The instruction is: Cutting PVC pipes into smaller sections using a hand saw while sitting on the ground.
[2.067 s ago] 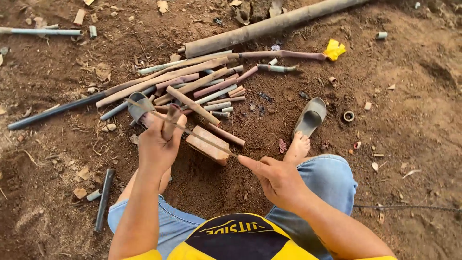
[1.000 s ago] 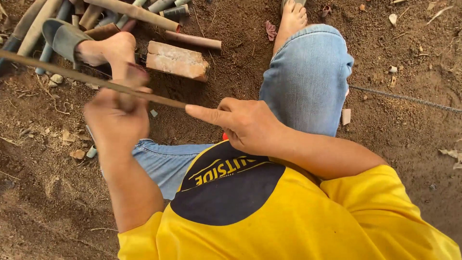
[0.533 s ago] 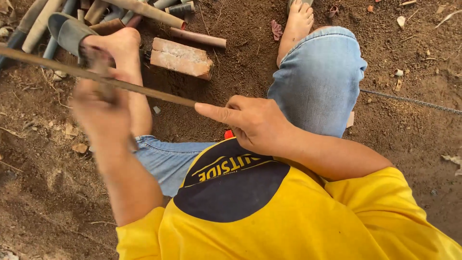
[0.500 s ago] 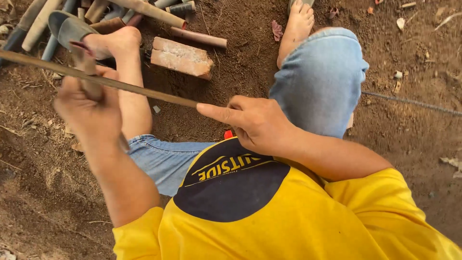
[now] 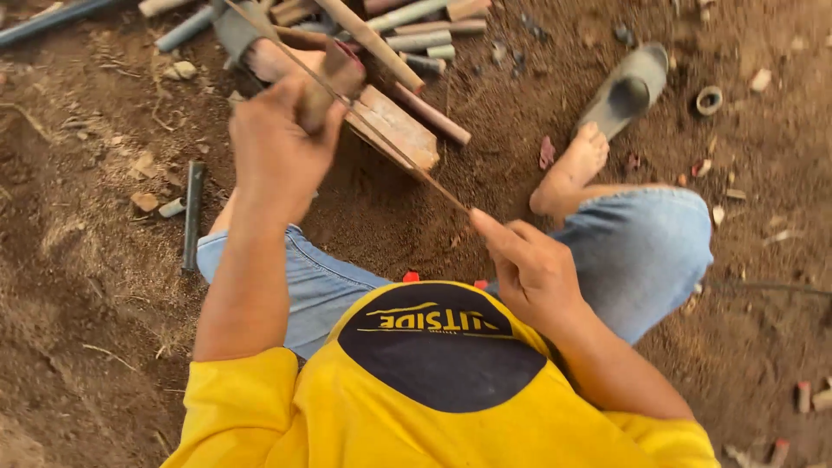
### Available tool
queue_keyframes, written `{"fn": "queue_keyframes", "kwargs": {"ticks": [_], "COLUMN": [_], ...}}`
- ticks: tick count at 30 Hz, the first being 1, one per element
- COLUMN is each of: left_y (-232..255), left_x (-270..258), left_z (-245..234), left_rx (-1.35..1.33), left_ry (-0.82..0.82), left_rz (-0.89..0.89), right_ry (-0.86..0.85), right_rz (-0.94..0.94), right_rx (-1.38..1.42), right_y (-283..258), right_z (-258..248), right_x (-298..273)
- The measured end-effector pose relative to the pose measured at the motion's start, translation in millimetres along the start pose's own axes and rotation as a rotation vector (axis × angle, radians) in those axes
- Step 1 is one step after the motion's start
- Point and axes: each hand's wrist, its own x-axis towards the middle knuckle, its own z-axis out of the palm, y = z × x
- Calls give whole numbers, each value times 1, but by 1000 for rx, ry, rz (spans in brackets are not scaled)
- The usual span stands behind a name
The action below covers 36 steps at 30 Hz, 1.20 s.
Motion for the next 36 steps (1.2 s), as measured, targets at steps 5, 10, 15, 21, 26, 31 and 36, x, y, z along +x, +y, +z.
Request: {"fn": "queue_keyframes", "kwargs": {"ticks": [5, 10, 15, 21, 26, 31, 36], "left_y": [34, 42, 28, 22, 45, 60, 28], "left_x": [-10, -8, -5, 2, 0, 1, 6], "left_z": [25, 15, 34, 22, 0, -6, 25], "left_rx": [-219, -246, -106, -285, -707, -873, -1222], "left_ry": [-361, -433, -483, -490, -379, -209, -142], "left_rz": [-140, -39, -23, -115, -104, -103, -331], "right_ry": [3, -4, -30, 13, 2, -78, -231], "right_rz": [-18, 1, 43, 24, -59, -168, -62], "right_rx": [29, 12, -5, -63, -43, -28, -91], "right_y": [14, 11, 16, 17, 18, 9, -6], "right_z": [1, 1, 1, -3, -25, -54, -67], "right_x": [-3, -2, -5, -8, 7, 43, 63]}}
